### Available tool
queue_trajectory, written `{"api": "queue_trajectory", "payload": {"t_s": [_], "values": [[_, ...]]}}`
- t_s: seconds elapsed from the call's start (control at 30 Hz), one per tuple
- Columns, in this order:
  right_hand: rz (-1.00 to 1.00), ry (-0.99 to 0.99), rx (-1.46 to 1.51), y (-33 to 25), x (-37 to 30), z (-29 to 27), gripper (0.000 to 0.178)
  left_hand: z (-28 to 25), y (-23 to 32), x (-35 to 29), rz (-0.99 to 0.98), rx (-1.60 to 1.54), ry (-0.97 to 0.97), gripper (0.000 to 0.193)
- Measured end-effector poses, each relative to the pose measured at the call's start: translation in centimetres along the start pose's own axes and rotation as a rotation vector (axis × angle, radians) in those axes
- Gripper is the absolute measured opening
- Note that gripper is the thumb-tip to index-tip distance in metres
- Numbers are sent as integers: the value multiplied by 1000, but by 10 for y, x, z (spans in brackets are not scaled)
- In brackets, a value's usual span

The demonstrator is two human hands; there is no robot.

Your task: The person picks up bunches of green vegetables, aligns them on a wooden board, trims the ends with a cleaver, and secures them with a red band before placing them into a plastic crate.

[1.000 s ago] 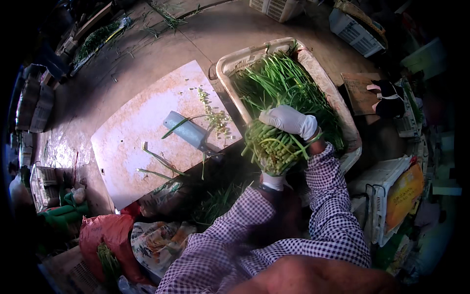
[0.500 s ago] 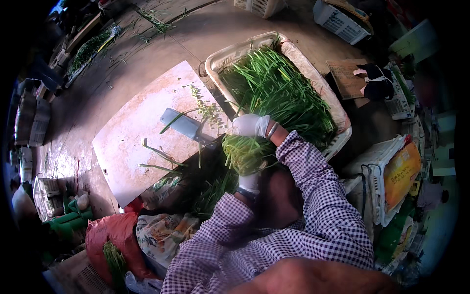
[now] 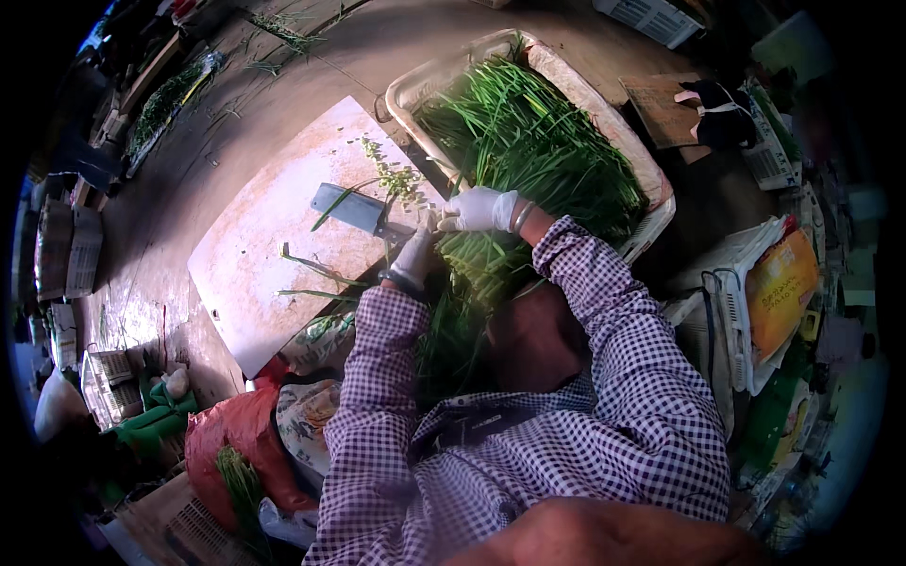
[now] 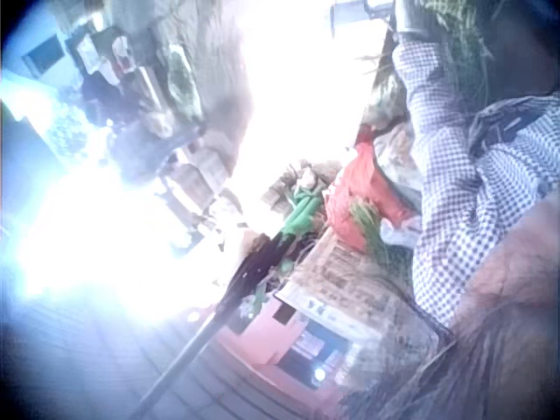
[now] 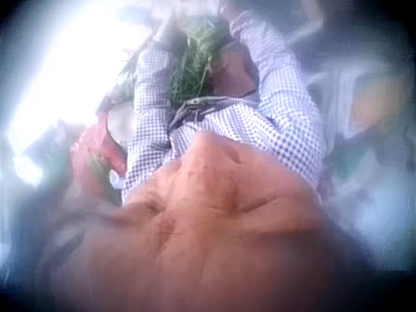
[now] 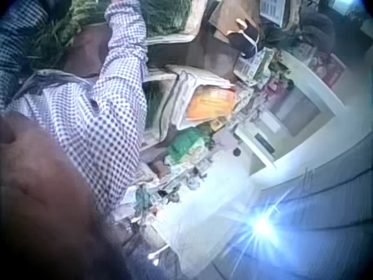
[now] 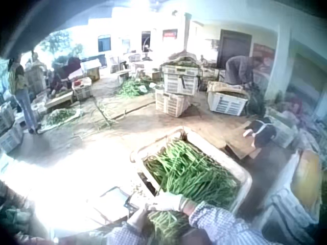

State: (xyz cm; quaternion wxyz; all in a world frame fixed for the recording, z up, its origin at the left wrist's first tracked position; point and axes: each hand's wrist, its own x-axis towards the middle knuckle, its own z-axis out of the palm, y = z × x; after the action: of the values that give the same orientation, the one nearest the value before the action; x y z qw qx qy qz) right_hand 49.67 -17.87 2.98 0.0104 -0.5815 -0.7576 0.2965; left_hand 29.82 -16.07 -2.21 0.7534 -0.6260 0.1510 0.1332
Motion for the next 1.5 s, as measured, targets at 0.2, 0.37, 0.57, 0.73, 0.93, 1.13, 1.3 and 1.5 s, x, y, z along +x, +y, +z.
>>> {"api": "queue_trajectory", "payload": {"t_s": [0.2, 0.37, 0.57, 0.73, 0.93, 1.13, 1.3, 1.5], "values": [[31, 947, 105, -20, -89, -9, 42, 19, -27, 13, 257, 1847, 57, 41], [587, 687, 643, -26, -198, 54, 33, 17, -67, 5, 199, 1838, 242, 39], [388, 568, 1531, -36, -194, 105, 31, 15, -69, 10, 95, 1871, 269, 41], [250, 805, 2260, -91, -173, 91, 34, 7, -71, 20, 117, 2101, 269, 40], [155, 943, 2291, -106, -172, 86, 26, -56, -107, 45, 580, 2488, 51, 44], [342, 732, 2233, -95, -208, 85, 26, -73, -123, 37, 471, 2299, 224, 36], [291, 588, 2146, -45, -214, 127, 28, -92, -116, 42, 344, 2272, 296, 28], [249, 632, 1943, -42, -214, 133, 25, -111, -112, 47, 445, 2299, 165, 30]]}}
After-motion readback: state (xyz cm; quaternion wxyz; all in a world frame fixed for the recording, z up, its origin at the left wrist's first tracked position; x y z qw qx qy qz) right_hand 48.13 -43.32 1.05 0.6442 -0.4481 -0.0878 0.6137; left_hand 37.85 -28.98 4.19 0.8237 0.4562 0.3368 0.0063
